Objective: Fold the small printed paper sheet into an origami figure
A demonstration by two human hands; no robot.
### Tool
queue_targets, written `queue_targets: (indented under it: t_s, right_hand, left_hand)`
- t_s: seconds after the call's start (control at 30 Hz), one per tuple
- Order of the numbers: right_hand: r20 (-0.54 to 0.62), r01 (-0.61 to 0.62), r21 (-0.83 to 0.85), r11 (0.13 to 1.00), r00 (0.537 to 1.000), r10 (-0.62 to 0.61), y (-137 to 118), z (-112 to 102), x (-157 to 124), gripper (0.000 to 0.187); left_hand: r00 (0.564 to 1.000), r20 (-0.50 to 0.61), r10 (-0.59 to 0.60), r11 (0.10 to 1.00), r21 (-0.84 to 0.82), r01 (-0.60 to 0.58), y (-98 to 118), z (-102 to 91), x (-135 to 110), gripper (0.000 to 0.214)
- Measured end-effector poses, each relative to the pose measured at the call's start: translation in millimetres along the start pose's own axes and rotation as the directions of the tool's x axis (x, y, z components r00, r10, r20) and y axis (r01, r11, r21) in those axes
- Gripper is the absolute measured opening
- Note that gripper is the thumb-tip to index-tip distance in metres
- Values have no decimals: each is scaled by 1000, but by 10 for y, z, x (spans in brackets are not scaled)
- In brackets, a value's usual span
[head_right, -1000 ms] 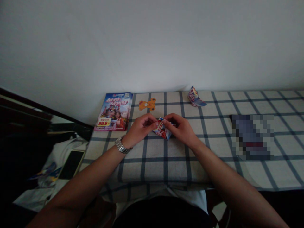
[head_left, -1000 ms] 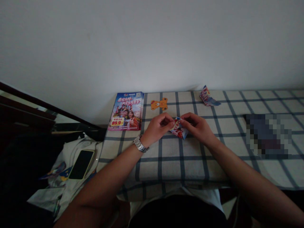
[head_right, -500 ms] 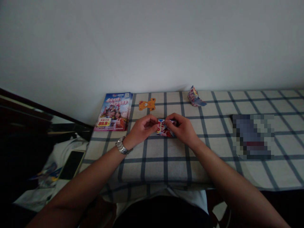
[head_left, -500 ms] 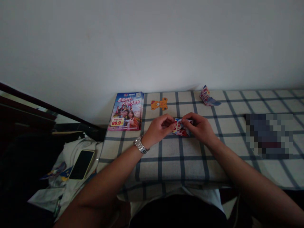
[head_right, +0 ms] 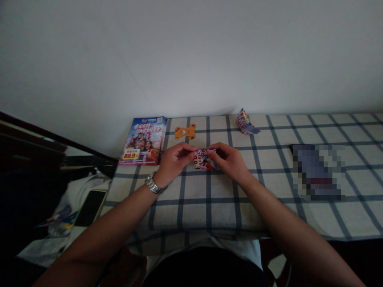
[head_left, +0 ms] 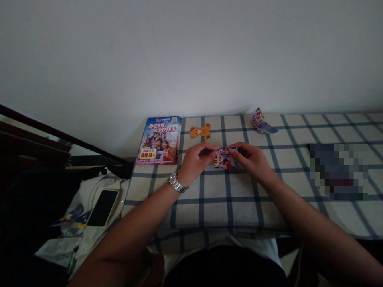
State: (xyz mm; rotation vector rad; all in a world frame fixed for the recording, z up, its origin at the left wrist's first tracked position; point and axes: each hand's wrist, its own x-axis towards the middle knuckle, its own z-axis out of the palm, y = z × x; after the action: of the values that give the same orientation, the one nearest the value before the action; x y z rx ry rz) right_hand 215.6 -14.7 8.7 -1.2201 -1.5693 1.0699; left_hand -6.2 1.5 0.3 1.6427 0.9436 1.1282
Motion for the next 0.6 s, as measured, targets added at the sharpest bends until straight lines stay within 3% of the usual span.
queue_targets:
  t_s: [0.27, 0.6]
  right_hand:
    - [-35, -25, 47, 999, 999, 27, 46, -26, 10, 30]
    - [-63, -88, 147, 985, 993, 98, 51, -25, 21, 30]
  left_hand:
    - [1000, -4, -11, 998, -63, 11, -24, -8, 16, 14]
    - [999, -42, 28, 999, -20, -29, -12, -17, 12, 12]
